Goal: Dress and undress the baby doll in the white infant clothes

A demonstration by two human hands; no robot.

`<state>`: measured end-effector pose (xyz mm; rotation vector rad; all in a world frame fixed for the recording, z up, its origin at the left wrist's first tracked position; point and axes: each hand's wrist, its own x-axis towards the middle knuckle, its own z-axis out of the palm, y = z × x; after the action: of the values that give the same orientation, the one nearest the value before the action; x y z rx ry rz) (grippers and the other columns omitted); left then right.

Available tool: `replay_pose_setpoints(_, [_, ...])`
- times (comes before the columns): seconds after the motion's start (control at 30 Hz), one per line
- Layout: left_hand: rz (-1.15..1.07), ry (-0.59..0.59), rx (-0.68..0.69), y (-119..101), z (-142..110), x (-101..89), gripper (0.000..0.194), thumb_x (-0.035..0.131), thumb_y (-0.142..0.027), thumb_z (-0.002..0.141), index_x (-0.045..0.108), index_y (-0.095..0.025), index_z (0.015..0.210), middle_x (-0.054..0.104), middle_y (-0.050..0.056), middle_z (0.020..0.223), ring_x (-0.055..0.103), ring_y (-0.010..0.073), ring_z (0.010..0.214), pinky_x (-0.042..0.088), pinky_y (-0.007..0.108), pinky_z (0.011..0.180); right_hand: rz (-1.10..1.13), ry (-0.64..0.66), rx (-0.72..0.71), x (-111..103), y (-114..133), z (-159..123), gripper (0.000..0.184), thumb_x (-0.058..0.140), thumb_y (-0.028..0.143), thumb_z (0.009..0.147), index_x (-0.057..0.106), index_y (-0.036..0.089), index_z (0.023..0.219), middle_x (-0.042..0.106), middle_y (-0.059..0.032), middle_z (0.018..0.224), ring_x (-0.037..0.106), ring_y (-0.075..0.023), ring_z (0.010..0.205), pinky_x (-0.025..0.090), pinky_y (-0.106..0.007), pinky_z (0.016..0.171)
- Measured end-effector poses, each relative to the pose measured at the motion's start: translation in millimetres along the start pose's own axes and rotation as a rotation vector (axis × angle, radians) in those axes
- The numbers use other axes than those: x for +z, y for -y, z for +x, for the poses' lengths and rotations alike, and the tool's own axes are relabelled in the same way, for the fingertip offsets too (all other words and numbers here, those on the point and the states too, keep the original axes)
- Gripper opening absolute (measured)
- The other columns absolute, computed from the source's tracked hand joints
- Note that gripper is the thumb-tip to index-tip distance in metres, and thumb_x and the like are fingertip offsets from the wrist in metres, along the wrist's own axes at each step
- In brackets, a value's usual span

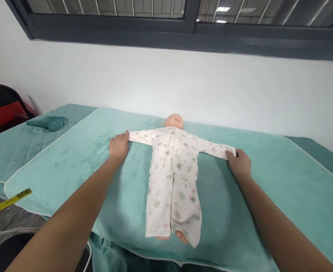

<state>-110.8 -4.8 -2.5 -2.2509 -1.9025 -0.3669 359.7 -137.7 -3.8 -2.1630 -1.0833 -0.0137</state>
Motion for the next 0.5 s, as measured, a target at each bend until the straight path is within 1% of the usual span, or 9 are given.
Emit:
replay_pose_setpoints(0.07, [-0.011, 0.018, -0.021, 0.0, -2.2, -1.3, 0.056, 0.027, -0.011, 0.092, 0.039, -0.008, 0.147, 0.063, 0.02, 0.125, 0.054, 0.0346, 0.119, 0.04, 0.05, 0.095, -0.009, -0.078, -0.002, -0.2, 2.0, -7.4, 0.037, 0.055, 0.041, 0.079, 0.059, 0.015, 0.104, 0.059, -0.0092, 0.093, 0.052, -0.0221, 0.082, 0.042, -0.035, 0.078])
replay_pose_setpoints(0.13, [-0.034, 0.036, -0.056, 0.2, -5.4, -2.9, 0.057, 0.028, -0.007, 0.089, 0.042, -0.007, 0.144, 0.064, 0.02, 0.126, 0.053, 0.0346, 0.122, 0.04, 0.051, 0.097, 0.006, -0.16, -0.039, -1.4, 8.2, -19.8, 0.043, 0.057, 0.038, 0.077, 0.055, 0.013, 0.112, 0.056, -0.0129, 0.106, 0.053, -0.0235, 0.089, 0.044, -0.039, 0.084])
replay_pose_setpoints(0.17, [-0.056, 0.035, -0.07, 0.0, -7.7, -3.8, 0.057, 0.029, -0.005, 0.088, 0.044, -0.008, 0.143, 0.062, 0.021, 0.128, 0.052, 0.0347, 0.123, 0.04, 0.052, 0.098, 0.031, -0.174, -0.081, -2.6, 12.3, -28.8, 0.044, 0.057, 0.037, 0.077, 0.054, 0.013, 0.114, 0.054, -0.0138, 0.109, 0.053, -0.0238, 0.092, 0.044, -0.04, 0.086])
replay_pose_setpoints(0.2, [-0.087, 0.021, -0.083, -0.6, -10.9, -4.8, 0.058, 0.031, -0.005, 0.086, 0.045, -0.008, 0.142, 0.06, 0.02, 0.132, 0.05, 0.0348, 0.126, 0.04, 0.053, 0.099, 0.068, -0.156, -0.138, -4.2, 16.8, -39.9, 0.044, 0.058, 0.038, 0.078, 0.053, 0.013, 0.115, 0.054, -0.0135, 0.109, 0.053, -0.0236, 0.092, 0.045, -0.04, 0.086])
replay_pose_setpoints(0.23, [-0.127, -0.011, -0.097, -2.0, -15.8, -6.2, 0.058, 0.033, -0.004, 0.085, 0.046, -0.009, 0.141, 0.056, 0.02, 0.137, 0.048, 0.0348, 0.129, 0.04, 0.053, 0.101, 0.11, -0.113, -0.209, -6.1, 21.6, -53.2, 0.042, 0.058, 0.039, 0.08, 0.053, 0.015, 0.113, 0.054, -0.0123, 0.107, 0.054, -0.023, 0.091, 0.047, -0.04, 0.085])
replay_pose_setpoints(0.3, [-0.245, -0.111, -0.13, -8.5, -32.6, -11.4, 0.058, 0.037, -0.004, 0.083, 0.048, -0.011, 0.14, 0.048, 0.02, 0.145, 0.043, 0.0337, 0.134, 0.038, 0.053, 0.106, 0.215, 0.036, -0.368, -9.9, 31.5, -85.1, 0.037, 0.055, 0.045, 0.085, 0.054, 0.018, 0.11, 0.056, -0.0086, 0.099, 0.056, -0.0209, 0.086, 0.05, -0.036, 0.079])
replay_pose_setpoints(0.37, [-0.423, -0.213, -0.15, -21.8, -60.0, -19.5, 0.055, 0.04, -0.004, 0.082, 0.051, -0.01, 0.135, 0.05, 0.019, 0.143, 0.043, 0.0299, 0.134, 0.035, 0.049, 0.112, 0.274, 0.164, -0.5, -13.4, 40.5, -119.0, 0.036, 0.055, 0.049, 0.087, 0.057, 0.02, 0.109, 0.059, -0.0077, 0.099, 0.057, -0.0196, 0.083, 0.051, -0.035, 0.077])
replay_pose_setpoints(0.43, [-0.672, -0.235, -0.132, -42.0, -95.3, -28.2, 0.045, 0.043, -0.009, 0.085, 0.055, -0.012, 0.129, 0.058, 0.015, 0.133, 0.05, 0.0256, 0.127, 0.038, 0.045, 0.112, 0.315, 0.243, -0.547, -15.5, 47.4, -148.6, 0.039, 0.057, 0.052, 0.087, 0.059, 0.02, 0.11, 0.059, -0.0095, 0.107, 0.06, -0.0203, 0.088, 0.052, -0.035, 0.079])
replay_pose_setpoints(0.5, [-0.894, -0.199, -0.077, -66.0, -134.7, -36.2, 0.035, 0.047, -0.02, 0.091, 0.057, -0.015, 0.124, 0.061, 0.014, 0.125, 0.056, 0.0232, 0.118, 0.045, 0.041, 0.106, 0.349, 0.299, -0.531, -16.0, 50.6, -172.2, 0.041, 0.059, 0.054, 0.086, 0.06, 0.022, 0.112, 0.061, -0.0088, 0.111, 0.061, -0.0211, 0.091, 0.053, -0.035, 0.08])
